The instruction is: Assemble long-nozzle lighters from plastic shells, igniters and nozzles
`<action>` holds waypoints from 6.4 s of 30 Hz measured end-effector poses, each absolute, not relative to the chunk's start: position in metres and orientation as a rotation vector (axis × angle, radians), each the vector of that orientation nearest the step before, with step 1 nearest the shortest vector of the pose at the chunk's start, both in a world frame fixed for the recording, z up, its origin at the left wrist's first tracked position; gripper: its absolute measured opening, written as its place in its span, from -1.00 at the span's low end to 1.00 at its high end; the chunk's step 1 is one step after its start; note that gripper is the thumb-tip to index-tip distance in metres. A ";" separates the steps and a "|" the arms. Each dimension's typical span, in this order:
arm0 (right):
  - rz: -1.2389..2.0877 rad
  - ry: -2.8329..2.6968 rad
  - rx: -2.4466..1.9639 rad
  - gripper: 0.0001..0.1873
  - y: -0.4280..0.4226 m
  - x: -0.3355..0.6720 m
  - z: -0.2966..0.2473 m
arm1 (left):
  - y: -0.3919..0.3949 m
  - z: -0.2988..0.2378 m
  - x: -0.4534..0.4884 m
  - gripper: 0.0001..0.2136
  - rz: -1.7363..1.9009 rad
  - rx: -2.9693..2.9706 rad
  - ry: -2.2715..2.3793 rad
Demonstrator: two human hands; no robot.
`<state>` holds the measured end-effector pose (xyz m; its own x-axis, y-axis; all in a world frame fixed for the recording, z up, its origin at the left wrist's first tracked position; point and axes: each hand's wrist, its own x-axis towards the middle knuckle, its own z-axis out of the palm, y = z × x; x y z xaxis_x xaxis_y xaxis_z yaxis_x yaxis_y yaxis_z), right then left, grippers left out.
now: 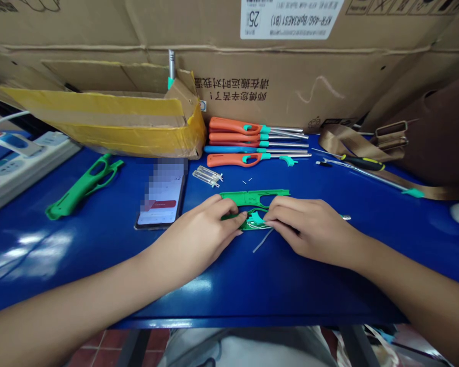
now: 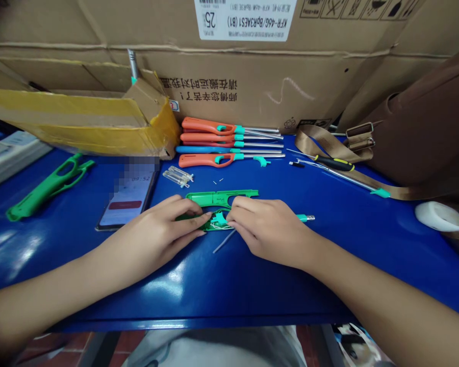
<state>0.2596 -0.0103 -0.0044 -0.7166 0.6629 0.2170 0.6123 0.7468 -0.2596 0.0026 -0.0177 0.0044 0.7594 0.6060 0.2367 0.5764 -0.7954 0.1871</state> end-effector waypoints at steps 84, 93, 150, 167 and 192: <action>0.650 -2.498 -1.065 -0.89 -0.005 0.263 0.007 | -0.016 0.002 0.002 -0.72 0.447 2.991 0.721; 0.654 -2.533 -0.950 -0.83 -0.003 0.264 0.008 | -0.016 -0.001 0.000 -0.68 0.454 2.931 0.743; 0.278 -2.668 -0.855 -0.76 -0.012 0.260 0.004 | 0.022 0.017 -0.023 -0.75 0.634 2.798 1.309; 0.281 -2.775 -0.832 -0.69 -0.012 0.259 0.008 | 0.039 0.006 -0.038 -0.73 0.377 2.803 1.446; 0.883 -2.322 -1.060 -0.92 -0.017 0.252 0.006 | -0.013 0.022 -0.003 -0.90 0.472 2.329 1.019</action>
<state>0.2521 -0.0168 0.0062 -0.6112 0.7820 0.1219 0.5034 0.5029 -0.7027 -0.0028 -0.0133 0.0217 0.6510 0.7530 0.0958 0.5603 -0.5618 0.6086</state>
